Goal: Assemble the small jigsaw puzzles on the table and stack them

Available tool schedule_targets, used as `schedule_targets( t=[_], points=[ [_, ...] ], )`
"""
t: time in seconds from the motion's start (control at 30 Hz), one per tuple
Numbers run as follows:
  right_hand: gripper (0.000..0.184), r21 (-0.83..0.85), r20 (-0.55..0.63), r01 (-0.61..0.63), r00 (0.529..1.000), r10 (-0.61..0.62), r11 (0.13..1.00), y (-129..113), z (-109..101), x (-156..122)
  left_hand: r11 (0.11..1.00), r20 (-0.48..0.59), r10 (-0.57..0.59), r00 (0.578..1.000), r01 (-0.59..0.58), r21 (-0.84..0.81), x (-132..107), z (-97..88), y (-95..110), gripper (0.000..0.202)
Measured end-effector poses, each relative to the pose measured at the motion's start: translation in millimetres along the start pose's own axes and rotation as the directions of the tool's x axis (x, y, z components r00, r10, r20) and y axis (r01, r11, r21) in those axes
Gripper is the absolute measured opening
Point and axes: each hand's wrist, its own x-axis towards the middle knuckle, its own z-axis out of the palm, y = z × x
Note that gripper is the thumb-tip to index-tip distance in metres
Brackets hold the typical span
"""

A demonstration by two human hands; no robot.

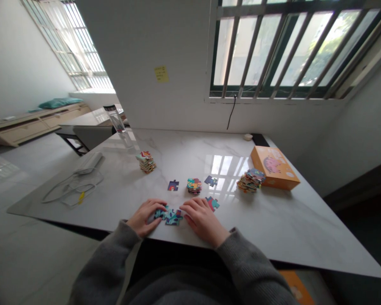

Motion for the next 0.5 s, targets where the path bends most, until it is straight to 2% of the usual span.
schedule_targets(
  t=[0.23, 0.5],
  points=[
    [0.038, -0.031, 0.088, 0.001, 0.996, 0.002, 1.0, -26.0, 20.4, 19.5, 0.999, 0.019, 0.021, 1.0, -0.02, -0.037, 0.8, -1.5, -0.1, 0.02],
    [0.025, -0.031, 0.087, -0.046, 0.995, 0.048, 0.998, -23.7, 25.1, 25.2, 0.998, 0.023, 0.01, 1.0, -0.009, -0.059, 1.3, -1.8, 1.3, 0.018]
  ],
)
